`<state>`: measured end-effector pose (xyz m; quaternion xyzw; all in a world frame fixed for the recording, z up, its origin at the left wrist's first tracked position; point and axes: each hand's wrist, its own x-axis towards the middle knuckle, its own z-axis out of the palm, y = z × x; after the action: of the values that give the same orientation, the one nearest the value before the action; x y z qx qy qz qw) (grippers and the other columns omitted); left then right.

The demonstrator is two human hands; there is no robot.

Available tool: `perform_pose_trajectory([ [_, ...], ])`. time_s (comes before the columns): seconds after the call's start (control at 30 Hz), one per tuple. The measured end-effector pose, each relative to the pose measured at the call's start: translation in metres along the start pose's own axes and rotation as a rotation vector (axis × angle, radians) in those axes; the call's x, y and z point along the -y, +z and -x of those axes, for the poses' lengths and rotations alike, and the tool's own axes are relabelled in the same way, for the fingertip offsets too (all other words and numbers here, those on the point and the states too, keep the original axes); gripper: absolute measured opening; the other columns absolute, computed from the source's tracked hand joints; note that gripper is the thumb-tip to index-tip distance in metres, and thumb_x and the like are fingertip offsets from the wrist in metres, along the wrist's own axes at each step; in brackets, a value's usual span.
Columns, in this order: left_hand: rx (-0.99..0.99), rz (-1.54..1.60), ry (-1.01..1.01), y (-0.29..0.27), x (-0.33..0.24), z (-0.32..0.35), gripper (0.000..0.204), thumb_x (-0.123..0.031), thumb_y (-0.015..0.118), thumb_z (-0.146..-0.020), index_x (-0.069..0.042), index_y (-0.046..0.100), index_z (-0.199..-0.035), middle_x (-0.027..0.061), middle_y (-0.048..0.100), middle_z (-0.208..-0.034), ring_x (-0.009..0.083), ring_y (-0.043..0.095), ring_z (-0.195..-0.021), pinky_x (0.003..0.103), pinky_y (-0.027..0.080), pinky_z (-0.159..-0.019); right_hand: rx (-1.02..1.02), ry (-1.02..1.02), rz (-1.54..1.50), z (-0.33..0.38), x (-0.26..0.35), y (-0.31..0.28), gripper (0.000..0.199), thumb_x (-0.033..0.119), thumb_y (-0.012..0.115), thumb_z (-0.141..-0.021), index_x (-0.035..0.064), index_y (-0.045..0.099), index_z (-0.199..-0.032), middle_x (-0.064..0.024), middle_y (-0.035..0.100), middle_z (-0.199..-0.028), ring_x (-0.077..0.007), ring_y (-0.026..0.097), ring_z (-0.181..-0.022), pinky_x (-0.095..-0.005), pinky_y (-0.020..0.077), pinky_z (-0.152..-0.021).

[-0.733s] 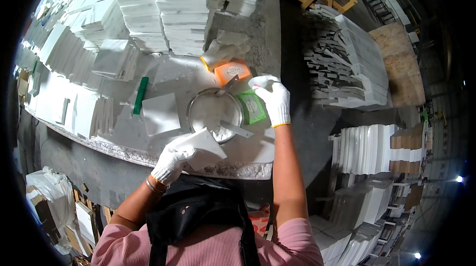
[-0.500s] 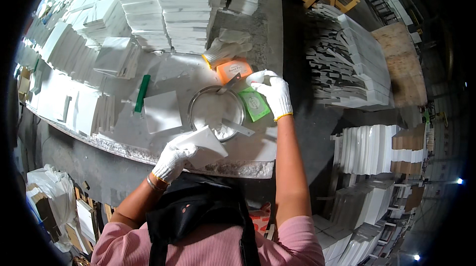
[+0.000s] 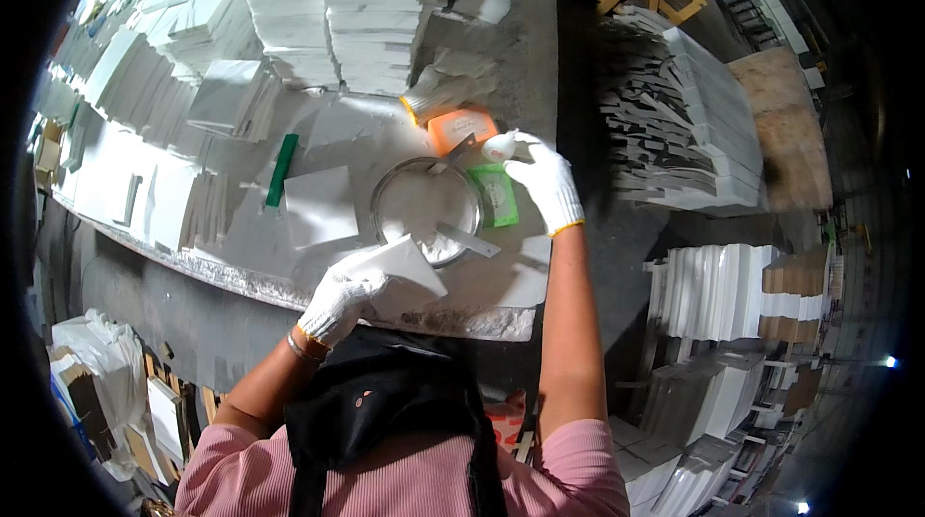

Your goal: The person repeatedly picks up white rectangular ceramic tiles, applies a white paste to the edges with a small spatula, and smooths the edges with a green sponge. The person then stacks the finished tiles on the table.

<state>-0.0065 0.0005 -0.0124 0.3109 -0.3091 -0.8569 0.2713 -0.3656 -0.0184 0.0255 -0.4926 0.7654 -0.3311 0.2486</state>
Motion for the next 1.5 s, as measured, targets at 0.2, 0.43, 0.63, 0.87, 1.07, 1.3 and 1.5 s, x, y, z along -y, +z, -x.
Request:
perform_pose_trajectory([
  [0.2,-0.017,0.07,-0.026,-0.002,0.002,0.002,0.054,-0.005,0.075,-0.084,0.003,0.056,-0.134,0.0085,0.064,-0.124,0.0166,0.06,-0.111,0.031,0.047,-0.099,-0.162,-0.022,0.078,0.082,0.052,-0.001,0.035,0.015,0.072,-0.088,0.0061,0.067,-0.122,-0.01,0.07,-0.115,-0.0158,0.066,-0.096,-0.0292,0.051,-0.086],
  [0.43,-0.008,0.03,-0.021,0.0,-0.001,0.001,0.053,-0.006,0.074,-0.085,0.001,0.056,-0.134,0.007,0.064,-0.124,0.0159,0.059,-0.112,0.031,0.046,-0.099,-0.033,-0.088,0.288,0.131,0.065,0.031,0.035,0.022,0.076,-0.085,0.01,0.07,-0.118,-0.0112,0.072,-0.102,-0.0197,0.07,-0.082,-0.0293,0.0546,-0.073],
  [0.63,0.013,0.063,-0.015,-0.003,0.001,0.002,0.053,-0.007,0.074,-0.086,0.001,0.056,-0.135,0.0065,0.064,-0.124,0.0156,0.059,-0.111,0.031,0.047,-0.098,-0.094,-0.105,0.09,0.125,0.055,0.033,0.025,0.012,0.069,-0.09,0.0055,0.072,-0.114,-0.0079,0.073,-0.092,-0.0126,0.066,-0.072,-0.0268,0.052,-0.065],
  [0.87,0.016,0.063,-0.041,0.0,-0.003,0.003,0.055,-0.009,0.075,-0.087,0.0,0.054,-0.137,0.0069,0.064,-0.124,0.0156,0.059,-0.111,0.031,0.049,-0.096,0.067,0.157,-0.165,0.116,0.069,0.034,0.024,0.01,0.067,-0.09,0.002,0.073,-0.111,-0.0029,0.071,-0.083,-0.0068,0.059,-0.066,-0.0231,0.0473,-0.059],
  [1.07,0.017,0.05,-0.034,0.0,-0.001,0.004,0.053,-0.012,0.075,-0.088,0.0,0.055,-0.136,0.0063,0.064,-0.123,0.0149,0.06,-0.109,0.031,0.049,-0.093,0.082,0.253,-0.302,0.122,0.075,0.027,0.024,0.012,0.068,-0.09,0.0035,0.073,-0.111,-0.0013,0.07,-0.083,-0.0041,0.058,-0.065,-0.0196,0.0414,-0.056],
  [1.3,0.008,-0.007,-0.023,-0.001,-0.001,0.003,0.053,-0.015,0.075,-0.088,0.0,0.056,-0.135,0.0056,0.066,-0.12,0.0143,0.06,-0.106,0.03,0.05,-0.09,0.051,0.221,-0.353,0.133,0.103,0.018,0.023,0.004,0.068,-0.088,0.001,0.074,-0.11,-0.0044,0.071,-0.083,-0.0067,0.06,-0.068,-0.0218,0.0481,-0.061],
  [1.5,0.008,-0.017,-0.007,-0.002,0.001,0.002,0.054,-0.015,0.076,-0.087,-0.001,0.056,-0.134,0.0052,0.066,-0.119,0.0139,0.06,-0.104,0.029,0.05,-0.088,0.046,0.122,-0.331,0.134,0.103,0.021,0.021,0.002,0.069,-0.087,0.0015,0.074,-0.108,-0.0042,0.071,-0.084,-0.0073,0.061,-0.068,-0.0223,0.0487,-0.061],
])
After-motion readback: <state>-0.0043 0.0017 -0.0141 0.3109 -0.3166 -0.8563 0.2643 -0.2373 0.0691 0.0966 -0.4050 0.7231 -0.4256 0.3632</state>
